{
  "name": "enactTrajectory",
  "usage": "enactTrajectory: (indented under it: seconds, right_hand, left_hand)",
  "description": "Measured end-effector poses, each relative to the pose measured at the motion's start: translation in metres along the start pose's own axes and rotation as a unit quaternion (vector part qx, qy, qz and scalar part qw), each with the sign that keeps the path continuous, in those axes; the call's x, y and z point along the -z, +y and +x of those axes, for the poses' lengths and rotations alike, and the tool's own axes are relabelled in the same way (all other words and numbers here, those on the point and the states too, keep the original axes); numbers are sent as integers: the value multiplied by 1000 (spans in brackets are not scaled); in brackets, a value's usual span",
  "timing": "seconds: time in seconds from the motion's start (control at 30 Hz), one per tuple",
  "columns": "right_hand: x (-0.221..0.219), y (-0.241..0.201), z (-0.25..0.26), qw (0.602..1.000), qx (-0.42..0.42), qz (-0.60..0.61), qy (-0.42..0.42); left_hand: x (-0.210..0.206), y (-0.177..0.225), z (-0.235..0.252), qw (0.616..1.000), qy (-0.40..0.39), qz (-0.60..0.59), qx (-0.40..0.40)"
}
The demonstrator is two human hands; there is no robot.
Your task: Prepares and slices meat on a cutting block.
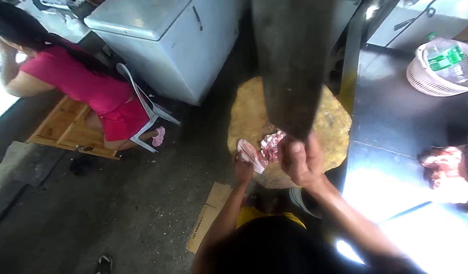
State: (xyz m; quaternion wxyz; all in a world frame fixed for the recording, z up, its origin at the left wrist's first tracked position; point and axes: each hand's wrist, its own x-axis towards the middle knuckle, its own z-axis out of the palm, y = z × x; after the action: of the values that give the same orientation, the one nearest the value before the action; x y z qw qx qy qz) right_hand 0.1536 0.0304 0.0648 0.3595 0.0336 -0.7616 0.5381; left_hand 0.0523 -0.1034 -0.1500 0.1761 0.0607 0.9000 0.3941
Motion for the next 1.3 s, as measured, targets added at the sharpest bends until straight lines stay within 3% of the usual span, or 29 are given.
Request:
enactTrajectory:
  seconds: [0.07, 0.1, 0.13, 0.2, 0.23, 0.27, 0.33, 0.4, 0.5, 0.57, 0.7, 0.8, 0.9, 1.0, 1.13, 1.2, 1.3]
  right_hand:
    - [-10, 34, -33, 997, 13, -72, 15]
    - [-10, 57, -65, 988, -38, -151, -23]
    - [-10, 76, -96, 955, -140, -245, -97]
    - [-12, 104, -126, 807, -397, -328, -289]
    - [-14, 112, -128, 758, -453, -332, -330]
    - [-15, 115, -123, 739, -477, -327, -345]
    - [-10, 117, -124, 752, -498, -274, -334]
    - [7, 129, -109, 785, -538, -129, -279]
    - [33, 131, -99, 739, -635, 159, -159]
    - [47, 123, -96, 751, -618, 205, -108]
    - [70, 93, -116, 831, -532, 157, -40]
    - [77, 83, -146, 859, -503, 93, -20]
    - [79, 74, -173, 855, -516, 39, -38]
    - [76, 68, -192, 845, -526, -14, -95]
    - [63, 82, -198, 818, -537, -78, -191]
    - [58, 93, -198, 813, -546, -88, -181]
    - [56, 95, -184, 826, -529, -109, -161]
  left_hand:
    - [0, -3, -2, 999, 11, -30, -9]
    - [0, -5, -4, 999, 15, -39, -12]
    - [1, -2, -7, 999, 16, -44, -7]
    - [1, 5, -12, 999, 24, -41, 18]
    - [-1, 9, -13, 999, 23, -29, 21]
    - [-3, 14, -13, 1000, 14, -10, 19]
    - [-9, 21, -20, 999, -8, 49, 14]
    - [-17, 31, -11, 998, -1, 70, 10]
    - [-20, 20, -11, 999, 35, 34, -7]
    - [-23, 15, -12, 998, 57, 6, -15]
    - [-44, 34, -26, 997, 66, 28, 15]
    - [-65, 39, -21, 992, 73, 104, -16]
    - [-47, 31, -10, 993, 35, 108, -43]
    - [-4, 17, 10, 996, 4, 81, -31]
    - [58, 40, 33, 995, -95, -43, 8]
    - [76, 51, 34, 988, -139, -69, -2]
    - [86, 39, 23, 983, -183, 14, -27]
